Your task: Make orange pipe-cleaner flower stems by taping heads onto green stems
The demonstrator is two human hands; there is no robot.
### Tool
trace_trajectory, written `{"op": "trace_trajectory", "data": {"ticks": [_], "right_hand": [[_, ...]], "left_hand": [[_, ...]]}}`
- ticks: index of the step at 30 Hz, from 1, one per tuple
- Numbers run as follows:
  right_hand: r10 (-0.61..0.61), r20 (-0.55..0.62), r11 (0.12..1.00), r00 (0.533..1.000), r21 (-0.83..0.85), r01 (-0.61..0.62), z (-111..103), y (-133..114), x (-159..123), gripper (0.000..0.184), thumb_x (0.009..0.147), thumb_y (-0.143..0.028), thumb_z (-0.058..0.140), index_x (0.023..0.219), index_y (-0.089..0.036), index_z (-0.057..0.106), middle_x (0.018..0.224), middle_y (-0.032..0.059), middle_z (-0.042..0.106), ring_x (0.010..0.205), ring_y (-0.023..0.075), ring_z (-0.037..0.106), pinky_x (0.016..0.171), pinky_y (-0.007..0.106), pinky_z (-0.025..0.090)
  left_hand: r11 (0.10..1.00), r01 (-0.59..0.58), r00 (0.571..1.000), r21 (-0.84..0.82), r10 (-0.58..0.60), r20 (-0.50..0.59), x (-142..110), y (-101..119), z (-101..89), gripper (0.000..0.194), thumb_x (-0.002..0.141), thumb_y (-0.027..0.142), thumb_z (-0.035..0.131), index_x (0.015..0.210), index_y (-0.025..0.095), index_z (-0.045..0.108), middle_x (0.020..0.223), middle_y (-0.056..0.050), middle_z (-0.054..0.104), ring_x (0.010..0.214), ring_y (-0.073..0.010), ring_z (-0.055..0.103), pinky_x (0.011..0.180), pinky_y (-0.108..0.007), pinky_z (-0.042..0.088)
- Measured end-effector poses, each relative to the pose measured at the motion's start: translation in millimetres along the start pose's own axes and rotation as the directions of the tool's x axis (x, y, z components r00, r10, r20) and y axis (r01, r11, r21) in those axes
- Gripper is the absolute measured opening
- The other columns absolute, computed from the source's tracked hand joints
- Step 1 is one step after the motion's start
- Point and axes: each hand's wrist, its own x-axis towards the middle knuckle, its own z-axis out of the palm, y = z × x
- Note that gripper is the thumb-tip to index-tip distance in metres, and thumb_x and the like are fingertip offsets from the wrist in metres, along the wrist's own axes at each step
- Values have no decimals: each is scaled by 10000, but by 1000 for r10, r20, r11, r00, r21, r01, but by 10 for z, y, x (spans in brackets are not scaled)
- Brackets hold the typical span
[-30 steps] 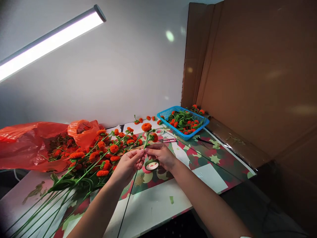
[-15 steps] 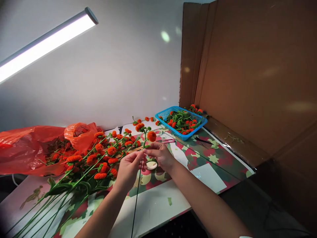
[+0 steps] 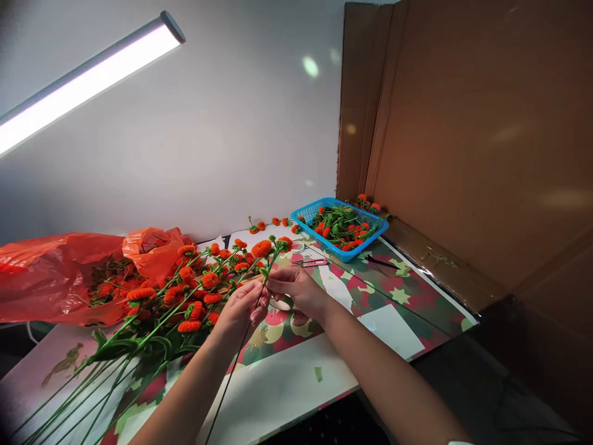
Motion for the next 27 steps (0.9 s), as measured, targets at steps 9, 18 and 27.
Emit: {"op": "trace_trajectory", "data": {"ticks": [9,18,27], "right_hand": [[36,-251,999,967,-23,-43,29,-89,5,234,527,-327,801,588,-140,673,528,-27,565,476,64,435,467,214,305],[142,-132,987,981,95,-130,40,-39,0,248,547,-351,808,613,-145,687,536,-32,574,474,45,426,468,197,297],[111,-242,988,964,127,-82,35,-48,-6,277,488,-318,840,601,-148,653,539,-41,575,484,59,453,482,206,339]], "left_hand": [[945,-108,984,310,147,-105,-20,-113,70,311,728,436,649,664,138,586,470,44,486,385,-59,424,387,-178,343],[998,2,998,-68,-5,-54,-11,-100,58,281,693,358,681,653,156,491,429,97,350,302,-5,258,309,-120,187],[990,-40,987,135,61,-147,-28,-149,81,308,663,407,723,736,138,592,511,53,507,358,-45,423,345,-161,332]]}}
